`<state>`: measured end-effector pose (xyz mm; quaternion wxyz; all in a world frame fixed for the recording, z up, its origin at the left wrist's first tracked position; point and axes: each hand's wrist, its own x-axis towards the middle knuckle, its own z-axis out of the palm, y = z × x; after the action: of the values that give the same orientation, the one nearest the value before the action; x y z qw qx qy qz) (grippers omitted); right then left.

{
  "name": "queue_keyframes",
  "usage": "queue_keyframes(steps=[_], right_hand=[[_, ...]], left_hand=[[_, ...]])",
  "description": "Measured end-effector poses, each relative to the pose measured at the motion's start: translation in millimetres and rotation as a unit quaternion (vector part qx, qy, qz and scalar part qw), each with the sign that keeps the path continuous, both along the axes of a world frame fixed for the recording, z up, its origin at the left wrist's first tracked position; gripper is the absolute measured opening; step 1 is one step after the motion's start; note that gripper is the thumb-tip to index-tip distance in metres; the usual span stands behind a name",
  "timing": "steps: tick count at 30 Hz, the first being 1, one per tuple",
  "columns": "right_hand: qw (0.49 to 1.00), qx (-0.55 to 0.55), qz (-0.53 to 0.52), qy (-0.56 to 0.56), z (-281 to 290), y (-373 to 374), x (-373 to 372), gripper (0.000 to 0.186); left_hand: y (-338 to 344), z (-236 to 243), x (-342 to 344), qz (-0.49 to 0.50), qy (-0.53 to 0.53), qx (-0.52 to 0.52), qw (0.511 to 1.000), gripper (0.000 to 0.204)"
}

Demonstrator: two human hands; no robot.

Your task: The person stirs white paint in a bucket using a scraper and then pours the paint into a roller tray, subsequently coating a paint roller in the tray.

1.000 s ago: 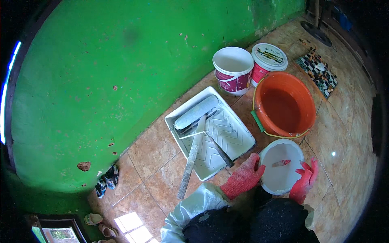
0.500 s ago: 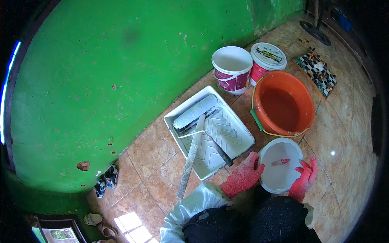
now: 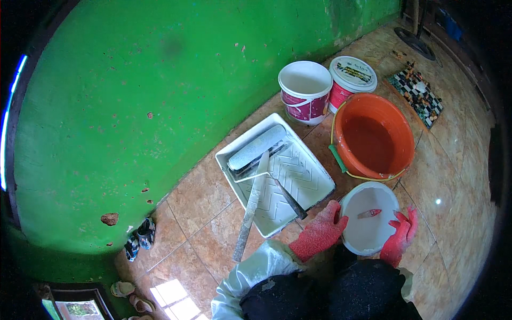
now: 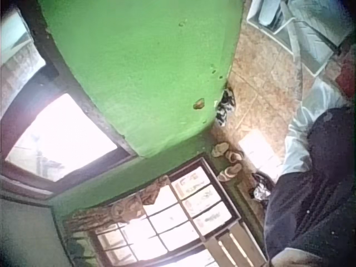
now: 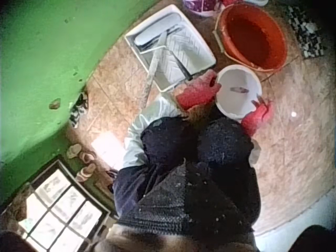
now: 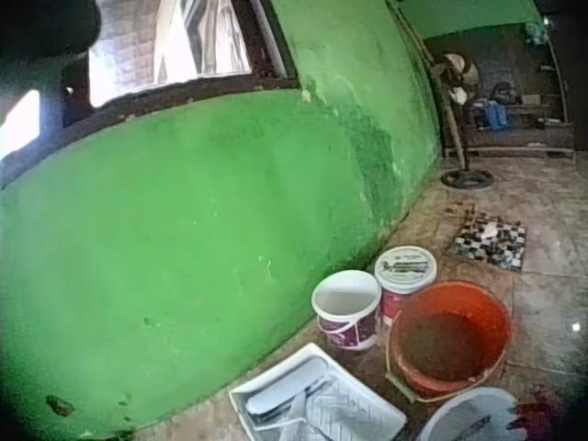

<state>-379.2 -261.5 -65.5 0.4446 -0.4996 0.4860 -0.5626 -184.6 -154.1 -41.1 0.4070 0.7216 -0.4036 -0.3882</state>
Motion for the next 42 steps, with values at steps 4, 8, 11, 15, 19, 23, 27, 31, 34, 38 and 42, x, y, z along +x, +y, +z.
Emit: queue_keyframes(steps=[4, 8, 11, 15, 19, 23, 27, 31, 34, 38, 42], right_hand=[[1.0, 0.016, -0.008, -0.002, 2, 0, 2, 0.043], [1.0, 0.019, -0.006, -0.015, 0, 0, 0, 0.045], [1.0, 0.022, -0.001, 0.006, -1, 0, -2, 0.043], [1.0, 0.01, 0.005, 0.014, -3, 0, -5, 0.042], [0.999, 0.042, -0.005, 0.018, 1, 0, -3, 0.042], [0.999, 0.033, -0.012, 0.026, 9, 3, 5, 0.043], [1.0, 0.018, -0.003, 0.017, 1, 1, -1, 0.043], [1.0, 0.011, -0.001, 0.0, 2, 2, 1, 0.043], [1.0, 0.002, 0.001, 0.008, 1, 1, 1, 0.043], [1.0, 0.006, 0.005, 0.015, -2, 0, -2, 0.042], [1.0, 0.02, 0.009, 0.019, -2, 0, -5, 0.042]], left_hand=[[0, 1, -1, 0.006, 0.011, -0.013, 1.0, 0.027], [0, 0, -1, 0.006, 0.017, 0.002, 1.0, 0.025], [0, -4, 1, 0.001, 0.033, -0.023, 0.999, 0.031], [0, 0, 1, -0.001, -0.001, -0.014, 1.0, 0.031], [-1, 3, 1, -0.008, 0.051, 0.017, 0.999, 0.032], [0, 1, 1, 0.0, 0.009, -0.001, 1.0, 0.031], [0, -2, 0, -0.002, 0.014, -0.002, 1.0, 0.031], [1, -3, 0, -0.002, 0.013, -0.01, 1.0, 0.031], [1, -1, 0, 0.002, 0.014, -0.01, 1.0, 0.03], [1, -6, -2, 0.018, -0.012, -0.032, 0.999, 0.029], [0, 4, 1, 0.003, 0.018, -0.001, 1.0, 0.029]])
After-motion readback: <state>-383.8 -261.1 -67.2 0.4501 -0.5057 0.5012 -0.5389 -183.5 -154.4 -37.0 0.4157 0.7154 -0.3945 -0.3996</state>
